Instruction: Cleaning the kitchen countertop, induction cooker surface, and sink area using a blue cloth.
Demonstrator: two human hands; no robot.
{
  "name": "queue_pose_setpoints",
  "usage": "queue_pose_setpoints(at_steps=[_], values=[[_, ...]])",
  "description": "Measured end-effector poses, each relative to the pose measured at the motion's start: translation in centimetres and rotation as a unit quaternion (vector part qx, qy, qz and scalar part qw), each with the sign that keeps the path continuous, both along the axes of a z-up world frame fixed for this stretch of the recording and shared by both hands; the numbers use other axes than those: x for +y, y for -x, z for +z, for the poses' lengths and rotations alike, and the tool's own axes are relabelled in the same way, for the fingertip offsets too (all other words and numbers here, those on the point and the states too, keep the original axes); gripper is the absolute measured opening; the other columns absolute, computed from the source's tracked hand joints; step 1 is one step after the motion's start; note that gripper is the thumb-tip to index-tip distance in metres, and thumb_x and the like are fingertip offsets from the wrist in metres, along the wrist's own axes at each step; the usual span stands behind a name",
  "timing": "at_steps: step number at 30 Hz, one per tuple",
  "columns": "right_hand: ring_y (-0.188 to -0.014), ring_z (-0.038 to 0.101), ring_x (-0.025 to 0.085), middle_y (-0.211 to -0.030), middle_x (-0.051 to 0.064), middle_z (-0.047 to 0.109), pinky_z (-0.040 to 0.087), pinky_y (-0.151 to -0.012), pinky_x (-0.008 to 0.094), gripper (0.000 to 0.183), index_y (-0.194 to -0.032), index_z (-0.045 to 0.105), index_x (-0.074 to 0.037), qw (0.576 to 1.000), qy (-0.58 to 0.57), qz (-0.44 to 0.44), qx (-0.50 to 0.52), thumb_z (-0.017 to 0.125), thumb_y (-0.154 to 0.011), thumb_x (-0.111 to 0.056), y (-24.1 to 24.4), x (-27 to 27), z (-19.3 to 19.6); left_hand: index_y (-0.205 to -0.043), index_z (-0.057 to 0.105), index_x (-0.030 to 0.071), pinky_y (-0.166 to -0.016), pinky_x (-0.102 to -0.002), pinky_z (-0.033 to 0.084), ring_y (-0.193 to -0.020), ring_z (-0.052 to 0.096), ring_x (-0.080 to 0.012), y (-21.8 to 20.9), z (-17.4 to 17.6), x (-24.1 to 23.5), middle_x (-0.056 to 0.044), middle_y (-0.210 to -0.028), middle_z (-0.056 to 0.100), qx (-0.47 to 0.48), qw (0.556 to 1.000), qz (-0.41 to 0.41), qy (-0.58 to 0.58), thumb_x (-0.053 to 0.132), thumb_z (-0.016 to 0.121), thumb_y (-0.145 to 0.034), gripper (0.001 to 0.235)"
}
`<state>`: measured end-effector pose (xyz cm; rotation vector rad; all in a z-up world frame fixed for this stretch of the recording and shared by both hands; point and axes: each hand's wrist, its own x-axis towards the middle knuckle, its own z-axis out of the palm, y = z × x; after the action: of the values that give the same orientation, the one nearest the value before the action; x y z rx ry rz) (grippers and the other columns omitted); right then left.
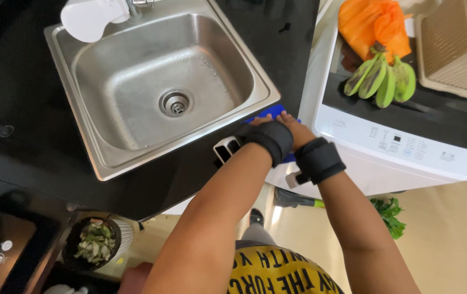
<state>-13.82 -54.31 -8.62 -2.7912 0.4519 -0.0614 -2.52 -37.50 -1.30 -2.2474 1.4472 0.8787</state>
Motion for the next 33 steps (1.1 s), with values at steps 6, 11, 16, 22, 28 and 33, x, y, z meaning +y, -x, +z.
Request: queue_pose_setpoints(at_steps=[6,11,16,22,28,33], values=[[-0.145,0.034,0.048,-0.160,0.033,0.028,0.037,-0.115,0.047,0.084,-0.157,0.033,-0.002,0.998,0.009,-0.053,0.021,0.066,-0.086,-0.032,-2.9,-2.6,0.3,-0.166,0.008,0.020,-0.118,-0.064,0.025,-0.158,0.009,-0.0365,-1.3,0.0,-1.2,-0.006,-0.173,-0.002,0.019,1.000,0.005,-0.021,0.042,0.049,-0.103,0.078],[-0.143,0.038,0.054,-0.158,0.041,0.029,0.041,-0.113,0.053,0.071,-0.155,0.031,0.008,0.986,0.112,-0.054,0.107,0.051,-0.099,-0.031,-8.1,-8.8,-1.7,-0.166,0.010,0.020,-0.119,-0.063,0.023,-0.158,0.009,-0.0347,-9.2,-0.7,-1.8,-0.006,-0.173,-0.001,0.018,0.999,0.029,-0.009,0.044,0.048,-0.103,0.078],[-0.139,0.040,0.053,-0.155,0.040,0.030,0.040,-0.112,0.056,0.071,-0.152,0.031,0.007,0.986,0.119,-0.032,0.109,0.049,-0.096,-0.034,-12.6,-16.1,-4.1,-0.165,0.011,0.020,-0.120,-0.062,0.021,-0.158,0.009,-0.0330,-14.9,-0.1,-3.0,-0.006,-0.173,0.000,0.012,0.999,0.045,0.006,0.046,0.048,-0.102,0.078],[-0.142,0.043,0.052,-0.156,0.036,0.036,0.040,-0.115,0.057,0.059,-0.152,0.037,0.001,0.989,0.082,-0.027,0.119,0.044,-0.104,-0.032,-16.9,-24.3,-4.7,-0.165,0.013,0.020,-0.121,-0.061,0.018,-0.158,0.009,-0.0309,-19.4,4.8,-8.7,-0.006,-0.173,0.001,0.001,0.998,0.058,0.028,0.048,0.047,-0.101,0.078],[-0.140,0.039,0.058,-0.157,0.039,0.031,0.038,-0.115,0.058,0.055,-0.155,0.034,0.003,0.988,0.101,0.021,0.117,0.042,-0.109,-0.027,-20.7,-38.5,-15.7,-0.165,0.015,0.020,-0.122,-0.060,0.016,-0.159,0.009,-0.0289,-16.3,12.9,-26.4,-0.006,-0.173,0.002,-0.002,0.996,0.074,0.045,0.051,0.047,-0.100,0.078],[-0.147,0.029,0.055,-0.157,0.032,0.032,0.034,-0.119,0.056,0.097,-0.154,0.033,0.004,0.957,0.101,0.074,0.262,0.081,-0.076,-0.029,-25.4,-39.5,-5.7,-0.165,0.016,0.020,-0.123,-0.059,0.014,-0.159,0.010,-0.0272,-16.9,11.3,-36.6,-0.006,-0.173,0.003,0.003,0.995,0.081,0.053,0.053,0.047,-0.100,0.079]])
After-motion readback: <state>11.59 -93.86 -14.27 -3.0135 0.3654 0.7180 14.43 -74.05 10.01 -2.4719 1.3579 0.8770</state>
